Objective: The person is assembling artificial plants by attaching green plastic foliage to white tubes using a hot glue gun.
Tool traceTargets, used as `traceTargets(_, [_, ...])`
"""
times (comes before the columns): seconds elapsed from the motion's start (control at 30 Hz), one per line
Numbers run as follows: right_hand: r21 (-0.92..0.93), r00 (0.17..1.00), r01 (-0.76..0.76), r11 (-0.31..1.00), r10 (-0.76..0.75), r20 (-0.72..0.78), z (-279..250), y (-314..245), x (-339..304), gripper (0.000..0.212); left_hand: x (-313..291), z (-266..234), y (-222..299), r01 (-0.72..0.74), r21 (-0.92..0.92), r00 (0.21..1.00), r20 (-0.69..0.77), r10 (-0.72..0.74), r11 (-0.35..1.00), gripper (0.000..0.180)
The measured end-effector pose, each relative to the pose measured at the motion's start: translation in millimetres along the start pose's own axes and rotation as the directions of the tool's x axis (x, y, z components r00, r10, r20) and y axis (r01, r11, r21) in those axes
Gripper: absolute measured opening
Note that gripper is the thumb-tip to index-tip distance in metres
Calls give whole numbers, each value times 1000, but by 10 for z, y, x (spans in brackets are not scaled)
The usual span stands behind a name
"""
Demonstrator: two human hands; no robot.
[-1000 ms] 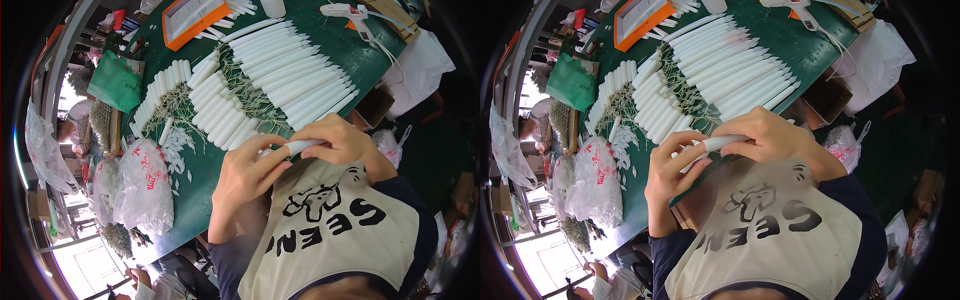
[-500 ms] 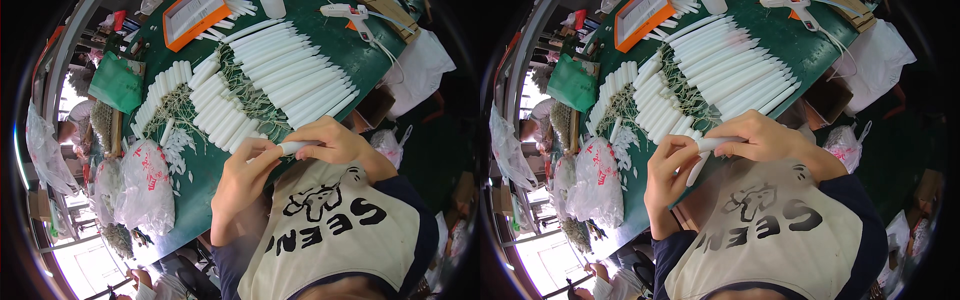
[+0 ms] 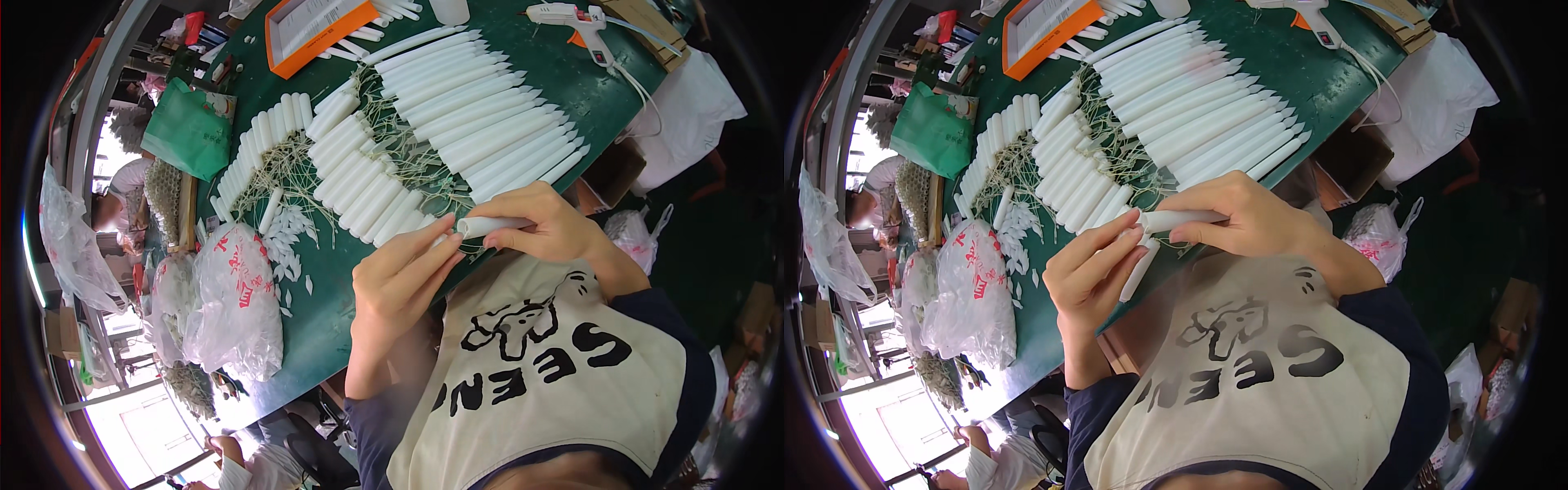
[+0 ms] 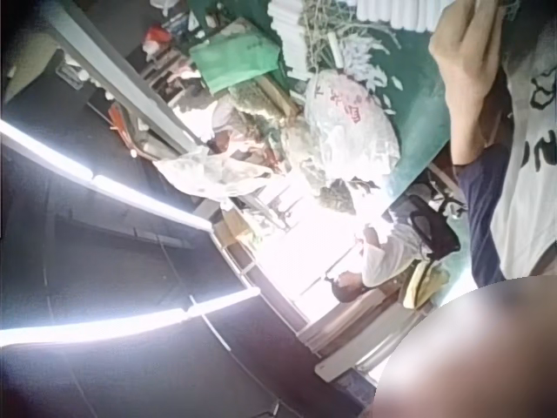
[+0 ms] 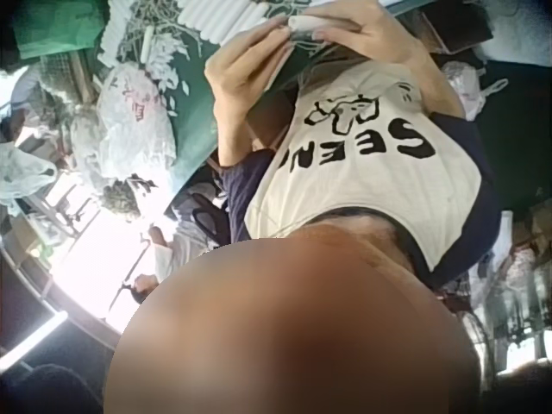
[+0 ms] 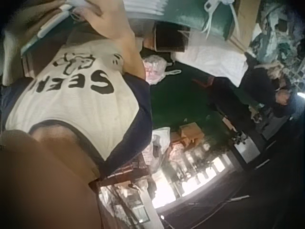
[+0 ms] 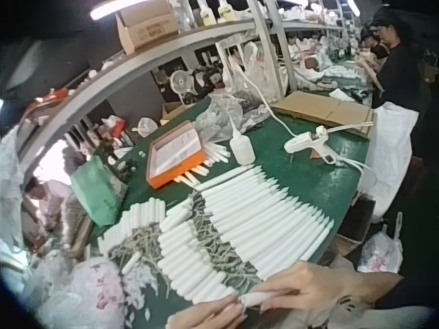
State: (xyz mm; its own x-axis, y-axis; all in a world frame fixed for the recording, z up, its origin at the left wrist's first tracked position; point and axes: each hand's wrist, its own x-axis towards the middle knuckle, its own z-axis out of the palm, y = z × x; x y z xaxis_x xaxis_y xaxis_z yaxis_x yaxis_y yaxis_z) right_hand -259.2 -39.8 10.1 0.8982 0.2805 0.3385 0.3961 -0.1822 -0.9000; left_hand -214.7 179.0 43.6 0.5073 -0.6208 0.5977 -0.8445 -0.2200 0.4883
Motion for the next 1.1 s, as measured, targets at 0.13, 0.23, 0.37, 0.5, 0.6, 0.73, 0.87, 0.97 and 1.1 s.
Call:
traceTargets(0.13, [-21,999,25,999,-26,-22,24,55,-13,32,15,16,-20,-49,70,998,32,47,996,26])
traceTargets(0.23, [-13,1000,31,999,-31,0,18,47,-7,31,21,9,-26,-36,82,998,61,31,996,25])
traceTargets(0.37, [-87,993,18,996,-7,119,-26,7,0,31,3,-20,-41,-19,45,988,151,12,999,24])
traceTargets(0.5, [-29,988,95,995,-90,127,9,82,-2,30,-41,-14,-81,81,-104,971,232,-55,991,27])
traceTargets(0.6, [-15,993,75,997,-74,94,25,70,-14,30,-80,-6,-76,140,-114,969,219,-113,984,31])
traceTargets(0.73, [-88,999,15,996,-12,40,34,24,14,31,-156,17,-85,198,-102,965,197,-175,975,33])
traceTargets(0.87, [-208,999,39,977,-43,-11,26,61,17,32,-145,12,-36,241,-92,969,77,-234,966,33])
traceTargets(0.97, [-327,997,74,942,-79,-4,16,28,34,33,-179,30,-32,292,-148,956,21,-292,945,34])
traceTargets(1.1, [-374,992,110,921,-124,-14,20,56,36,33,-159,47,-24,260,-97,966,13,-260,961,34])
